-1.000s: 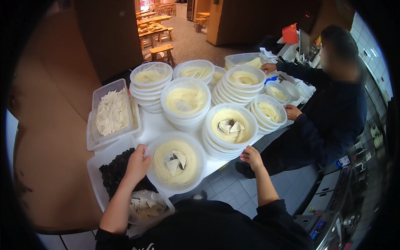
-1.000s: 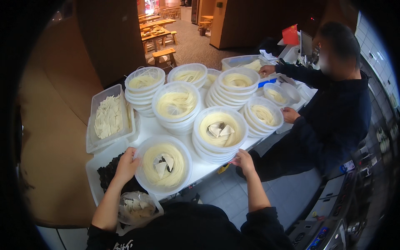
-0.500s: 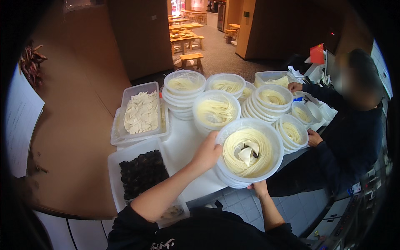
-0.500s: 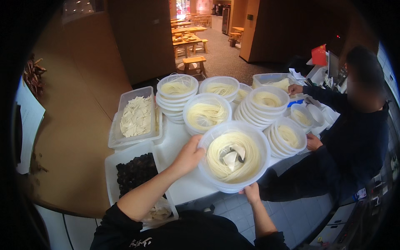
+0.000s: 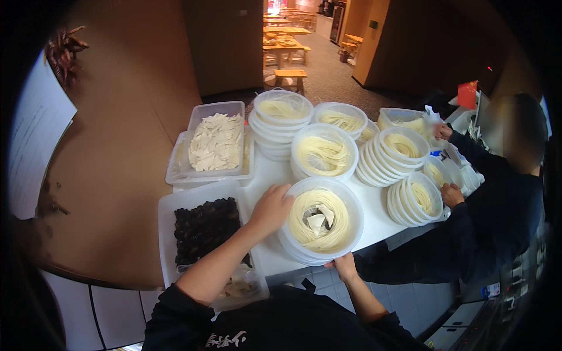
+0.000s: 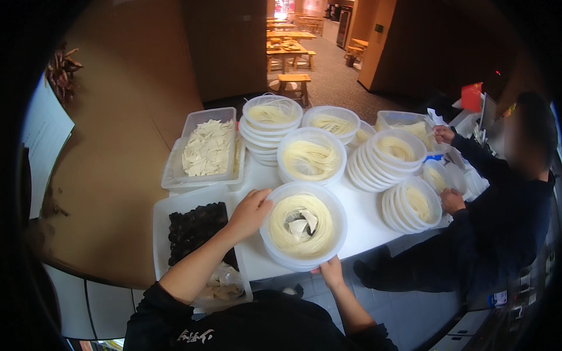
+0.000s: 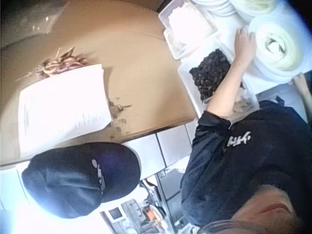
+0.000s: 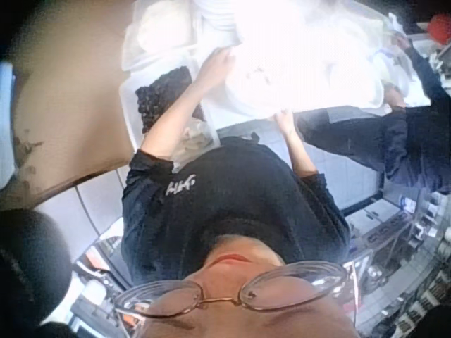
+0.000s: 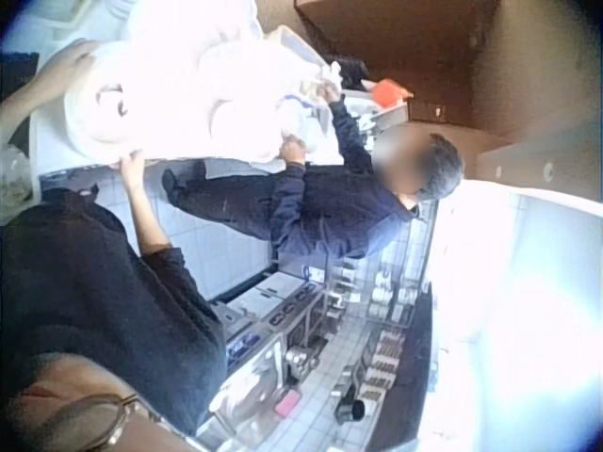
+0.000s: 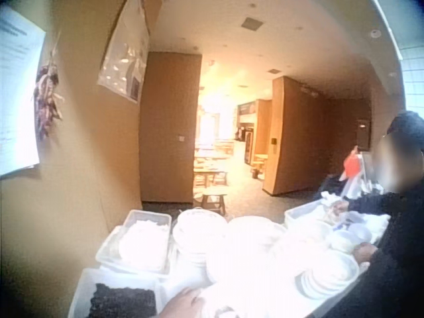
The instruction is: The person places dark ingredients and white slices into bowls containing noodles. They handle each bowl individually, adding ingredients by hand and arranging them on the table.
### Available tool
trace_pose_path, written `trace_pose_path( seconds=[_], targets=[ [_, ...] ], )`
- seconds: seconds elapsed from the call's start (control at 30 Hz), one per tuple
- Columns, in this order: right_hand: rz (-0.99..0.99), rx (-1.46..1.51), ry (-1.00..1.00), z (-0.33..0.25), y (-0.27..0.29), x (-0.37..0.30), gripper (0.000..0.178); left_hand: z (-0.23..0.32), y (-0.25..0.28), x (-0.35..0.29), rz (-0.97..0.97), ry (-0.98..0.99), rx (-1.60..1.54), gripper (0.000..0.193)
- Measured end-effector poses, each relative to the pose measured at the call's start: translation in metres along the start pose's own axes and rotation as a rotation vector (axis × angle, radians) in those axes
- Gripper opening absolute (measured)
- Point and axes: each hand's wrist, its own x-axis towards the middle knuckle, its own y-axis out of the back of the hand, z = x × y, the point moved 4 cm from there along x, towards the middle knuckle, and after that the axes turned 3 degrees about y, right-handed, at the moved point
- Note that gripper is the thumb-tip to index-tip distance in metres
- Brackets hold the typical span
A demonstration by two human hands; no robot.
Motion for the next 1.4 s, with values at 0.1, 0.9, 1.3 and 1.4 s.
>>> trace_pose_path(
  seconds=[0.1,0.9,1.3,1.4],
  targets=[
    [-0.05,-0.009,-0.024,0.004,0.0,0.002,0.03,-0.031,0.034,-0.006,0.133,0.107,-0.155,0.029],
    [-0.963,-0.516,0.042,-0.057,-0.119,-0.068,0.028,-0.103,0.059,-0.225,-0.212,0.095,0.501,0.052],
    [-0.84,-0.241,-0.158,-0.082,-0.048,-0.069,0.029,-0.075,0.163,-0.225,0.314,0.143,0.671,0.028],
    [-0.723,-0.279,-0.186,-0.102,-0.006,-0.058,0.026,-0.05,0.154,-0.213,0.417,0.049,0.6,0.036]
  ],
)
